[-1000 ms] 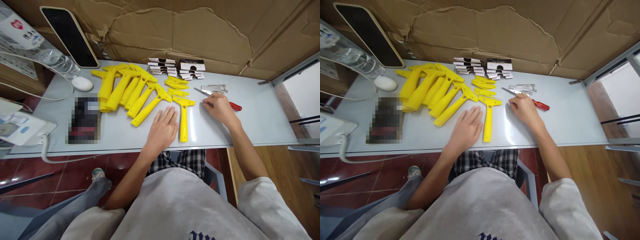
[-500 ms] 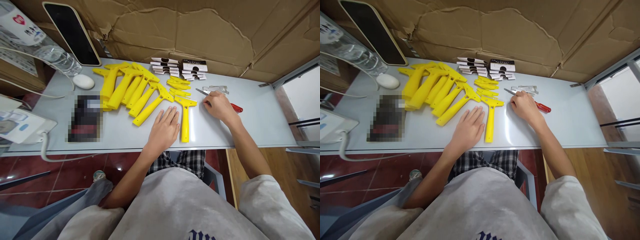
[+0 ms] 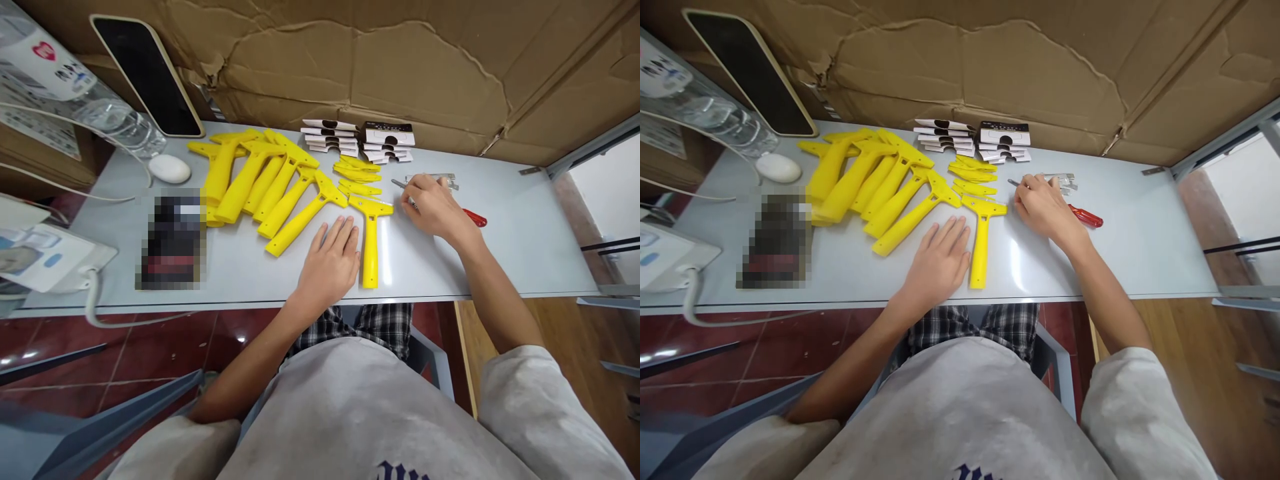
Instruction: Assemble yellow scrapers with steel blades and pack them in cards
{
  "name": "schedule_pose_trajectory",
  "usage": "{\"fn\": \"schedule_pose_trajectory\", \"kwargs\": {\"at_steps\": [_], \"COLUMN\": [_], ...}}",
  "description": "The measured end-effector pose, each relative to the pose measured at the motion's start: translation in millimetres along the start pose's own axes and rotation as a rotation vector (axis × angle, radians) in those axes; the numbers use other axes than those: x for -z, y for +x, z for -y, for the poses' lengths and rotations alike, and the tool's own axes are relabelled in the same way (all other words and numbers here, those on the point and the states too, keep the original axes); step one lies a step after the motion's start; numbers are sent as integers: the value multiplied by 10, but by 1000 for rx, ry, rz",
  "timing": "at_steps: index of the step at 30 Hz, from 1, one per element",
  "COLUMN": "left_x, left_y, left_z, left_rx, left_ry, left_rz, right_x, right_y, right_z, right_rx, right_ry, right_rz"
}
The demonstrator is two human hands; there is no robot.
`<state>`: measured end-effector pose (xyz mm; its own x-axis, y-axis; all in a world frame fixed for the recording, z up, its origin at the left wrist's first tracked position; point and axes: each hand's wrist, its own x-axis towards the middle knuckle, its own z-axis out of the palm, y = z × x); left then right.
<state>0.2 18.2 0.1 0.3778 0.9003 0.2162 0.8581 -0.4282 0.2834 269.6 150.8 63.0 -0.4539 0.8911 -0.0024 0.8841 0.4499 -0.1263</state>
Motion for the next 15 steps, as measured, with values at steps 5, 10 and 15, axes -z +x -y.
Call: {"fn": "schedule_pose_trajectory", "kwargs": {"at_steps": [5, 10, 15], "left_x": [8, 17, 23], "left_y": [-2, -12, -14], "left_z": [3, 6, 4], "left_rx": [3, 0, 5], "left_ry": [-8, -23, -61], "left_rz": [12, -6, -19], "right_x": [8, -103, -159], "right_y": [114, 222, 228], "right_z": [85, 86, 97], "right_rx": [76, 113, 108], "right_ry": [317, 466, 480], "right_rz": [-56, -8, -1]}}
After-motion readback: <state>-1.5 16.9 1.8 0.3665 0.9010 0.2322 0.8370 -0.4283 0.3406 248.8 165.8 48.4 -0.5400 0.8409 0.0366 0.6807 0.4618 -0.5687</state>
